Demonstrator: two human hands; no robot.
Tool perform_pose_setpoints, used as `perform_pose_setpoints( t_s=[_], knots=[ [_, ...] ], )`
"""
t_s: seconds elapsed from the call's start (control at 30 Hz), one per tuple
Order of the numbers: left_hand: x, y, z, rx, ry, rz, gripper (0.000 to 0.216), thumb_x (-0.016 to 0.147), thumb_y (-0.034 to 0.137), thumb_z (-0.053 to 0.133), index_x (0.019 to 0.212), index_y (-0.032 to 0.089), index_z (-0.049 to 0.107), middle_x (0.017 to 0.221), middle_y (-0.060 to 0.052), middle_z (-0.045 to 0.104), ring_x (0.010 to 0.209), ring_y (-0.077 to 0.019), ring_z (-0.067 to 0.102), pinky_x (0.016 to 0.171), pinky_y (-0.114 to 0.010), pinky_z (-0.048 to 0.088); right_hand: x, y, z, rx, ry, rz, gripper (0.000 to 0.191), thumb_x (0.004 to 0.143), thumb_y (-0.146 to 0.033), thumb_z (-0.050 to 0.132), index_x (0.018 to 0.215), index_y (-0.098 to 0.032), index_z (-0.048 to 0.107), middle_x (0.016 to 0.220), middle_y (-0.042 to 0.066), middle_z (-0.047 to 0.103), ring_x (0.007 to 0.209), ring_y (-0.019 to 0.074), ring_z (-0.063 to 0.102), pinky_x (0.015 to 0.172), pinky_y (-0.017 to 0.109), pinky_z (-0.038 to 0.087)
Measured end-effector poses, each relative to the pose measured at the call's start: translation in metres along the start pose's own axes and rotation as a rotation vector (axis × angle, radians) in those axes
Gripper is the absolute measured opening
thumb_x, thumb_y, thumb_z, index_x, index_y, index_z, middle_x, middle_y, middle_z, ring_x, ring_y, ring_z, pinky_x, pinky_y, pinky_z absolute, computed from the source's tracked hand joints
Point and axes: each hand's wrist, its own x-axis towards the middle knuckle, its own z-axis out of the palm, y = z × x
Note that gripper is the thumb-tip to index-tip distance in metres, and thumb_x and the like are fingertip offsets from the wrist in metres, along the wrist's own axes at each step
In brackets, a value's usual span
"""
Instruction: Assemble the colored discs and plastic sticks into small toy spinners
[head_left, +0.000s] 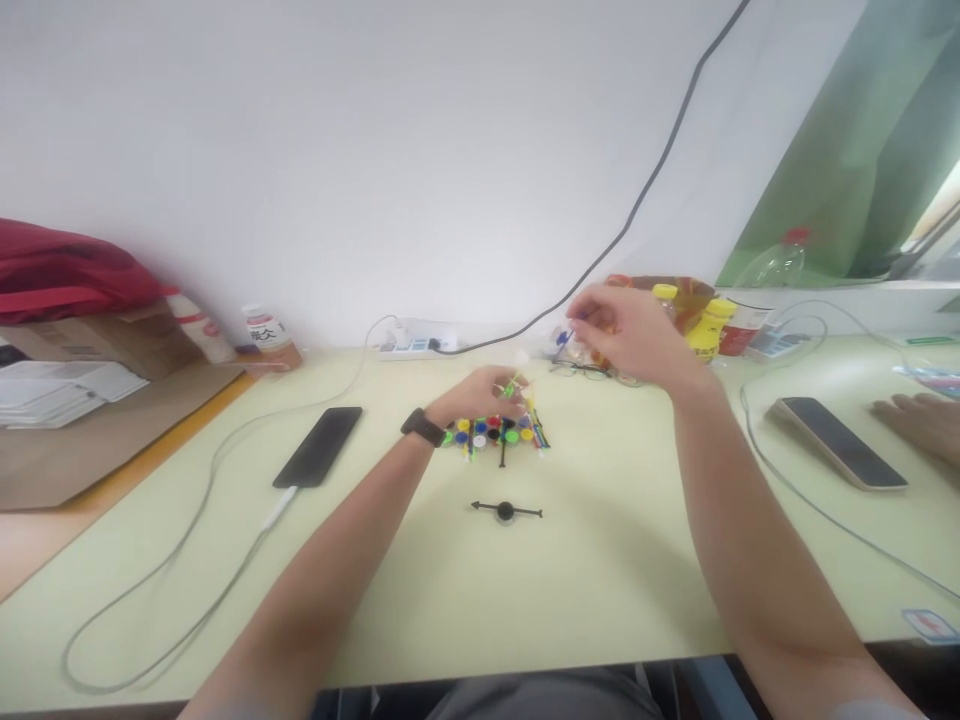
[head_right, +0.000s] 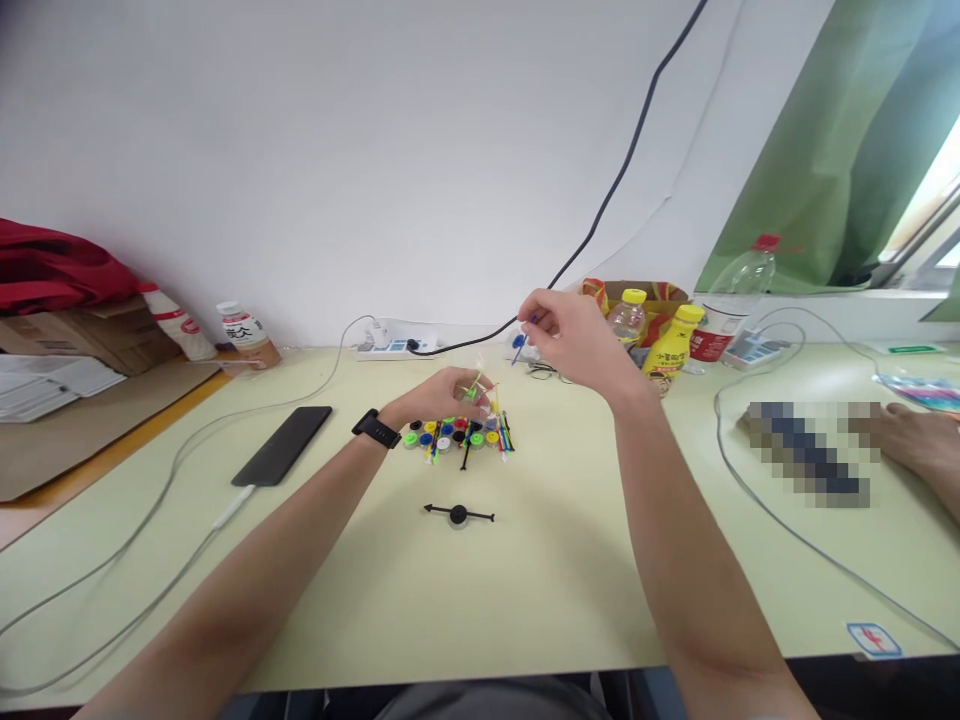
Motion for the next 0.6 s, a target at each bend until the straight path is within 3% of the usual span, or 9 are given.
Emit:
perform_pose_setpoints(
  t_s=[0.1, 0.3, 0.5, 0.6],
  knots=[
    [-0.001, 0.004, 0.0, -0.01, -0.015, 0.007, 0.052, 0.074, 0.04, 0.085, 0.119, 0.018, 0.071, 0.103, -0.009, 0.076, 0.087, -0.0208, 0.072, 0.075, -0.03, 0.055, 0.001, 0.006, 0.008, -0.021, -0.125, 0.045, 0.008, 0.09, -0.025, 0.061, 0.09, -0.02, 0.067, 0.084, 0.005, 0.073, 0.077, 0.0202, 0.067, 0.069, 0.031, 0.052],
    [-0.001, 0.005, 0.003, -0.115, -0.028, 0.027, 0.054, 0.076, 0.039, 0.086, 0.122, 0.017, 0.07, 0.106, -0.012, 0.076, 0.092, -0.0227, 0.073, 0.079, -0.032, 0.057, 0.003, 0.016, 0.022, -0.082, -0.218, 0.097, 0.01, 0.09, -0.022, 0.058, 0.095, -0.019, 0.066, 0.09, 0.006, 0.072, 0.083, 0.0199, 0.064, 0.075, 0.031, 0.049],
    [-0.003, 0.008, -0.003, -0.254, -0.032, -0.015, 0.054, 0.075, 0.035, 0.088, 0.123, 0.018, 0.07, 0.106, -0.012, 0.076, 0.09, -0.0227, 0.074, 0.081, -0.035, 0.059, 0.003, 0.013, 0.019, -0.13, -0.127, 0.037, 0.011, 0.091, -0.028, 0.061, 0.095, -0.019, 0.066, 0.098, 0.008, 0.069, 0.081, 0.0196, 0.061, 0.073, 0.032, 0.046],
    [-0.004, 0.01, -0.01, -0.354, 0.092, 0.004, 0.055, 0.074, 0.034, 0.088, 0.123, 0.018, 0.07, 0.109, -0.012, 0.074, 0.096, -0.0228, 0.073, 0.083, -0.035, 0.058, 0.002, 0.004, 0.015, -0.107, -0.033, -0.017, 0.012, 0.092, -0.03, 0.06, 0.094, -0.019, 0.066, 0.097, 0.007, 0.069, 0.075, 0.0183, 0.058, 0.073, 0.032, 0.045]
  ],
)
